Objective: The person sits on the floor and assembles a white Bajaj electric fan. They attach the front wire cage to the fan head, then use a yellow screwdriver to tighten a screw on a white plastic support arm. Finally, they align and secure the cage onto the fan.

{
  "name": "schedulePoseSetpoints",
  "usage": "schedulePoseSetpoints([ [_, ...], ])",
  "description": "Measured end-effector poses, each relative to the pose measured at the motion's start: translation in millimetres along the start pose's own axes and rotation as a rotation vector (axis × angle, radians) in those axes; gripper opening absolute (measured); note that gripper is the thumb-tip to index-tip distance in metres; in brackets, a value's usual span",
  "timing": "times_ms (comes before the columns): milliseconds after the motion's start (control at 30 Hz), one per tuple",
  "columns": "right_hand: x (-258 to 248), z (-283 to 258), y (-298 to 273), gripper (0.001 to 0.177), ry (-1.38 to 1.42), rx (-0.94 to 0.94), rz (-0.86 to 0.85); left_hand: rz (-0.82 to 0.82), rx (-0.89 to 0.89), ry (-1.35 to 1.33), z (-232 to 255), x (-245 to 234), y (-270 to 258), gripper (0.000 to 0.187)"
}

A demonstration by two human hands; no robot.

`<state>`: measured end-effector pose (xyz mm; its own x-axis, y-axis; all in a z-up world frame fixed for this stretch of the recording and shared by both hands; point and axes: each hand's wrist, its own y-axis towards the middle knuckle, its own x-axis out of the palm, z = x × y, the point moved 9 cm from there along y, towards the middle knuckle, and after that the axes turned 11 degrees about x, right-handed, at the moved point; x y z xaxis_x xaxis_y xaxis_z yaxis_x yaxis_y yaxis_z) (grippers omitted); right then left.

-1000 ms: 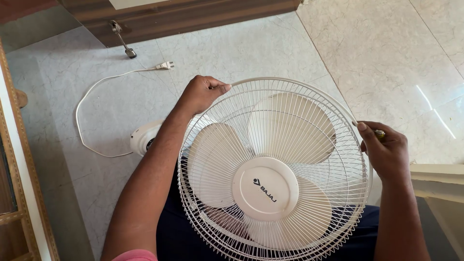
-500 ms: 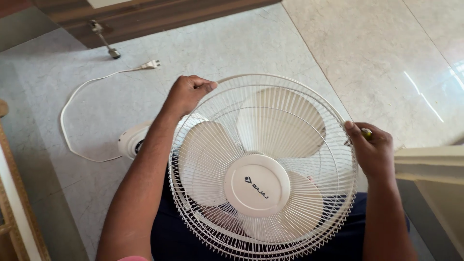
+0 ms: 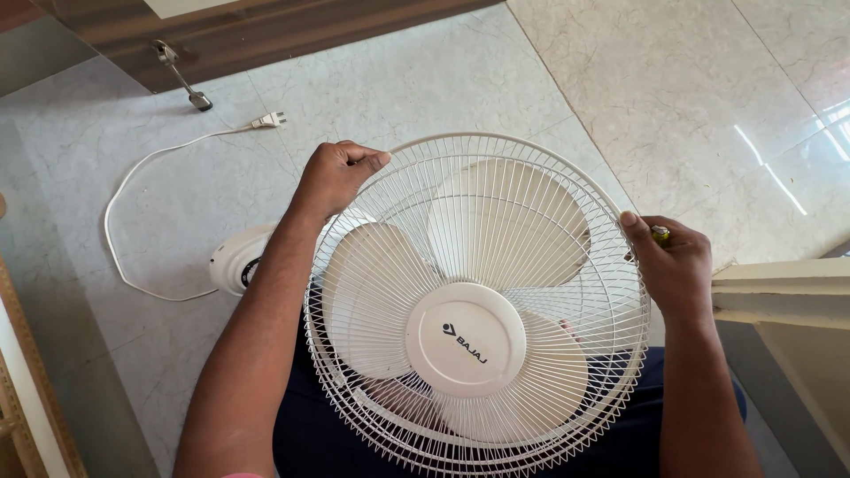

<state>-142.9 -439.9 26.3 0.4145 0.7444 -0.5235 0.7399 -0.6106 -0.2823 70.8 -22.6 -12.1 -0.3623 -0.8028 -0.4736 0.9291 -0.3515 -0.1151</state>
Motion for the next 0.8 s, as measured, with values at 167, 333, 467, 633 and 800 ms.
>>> schedulePoseSetpoints([
  [167,-1.1,2.6,-0.8,0.034,0.025,0.000,-0.001,0.003,0.045,0.018,5.8,-0.2,-0.4,0.031],
  [333,-0.2,-0.2,-1.7,0.035,-0.036,0.035,-0.015,-0.012,-0.013,0.001,3.8,-3.0,-5.3,0.029],
  [467,-6.0,3.3,-8.6,0.037,-0.064,0.063,-0.005,0.003,0.011,-0.044,0.4,-8.2,-10.5,0.026],
  [633,-13.5,20.2,-19.3,0.036,-0.093,0.127,0.052,0.065,0.105,-0.090,-12.7,-19.9,-27.9,0.024],
  [800,-20.2,33.9,-31.7,0.031,0.006,0.077,0.082,0.121,0.172,-0.099,-26.5,-30.4,-50.1,0.024],
])
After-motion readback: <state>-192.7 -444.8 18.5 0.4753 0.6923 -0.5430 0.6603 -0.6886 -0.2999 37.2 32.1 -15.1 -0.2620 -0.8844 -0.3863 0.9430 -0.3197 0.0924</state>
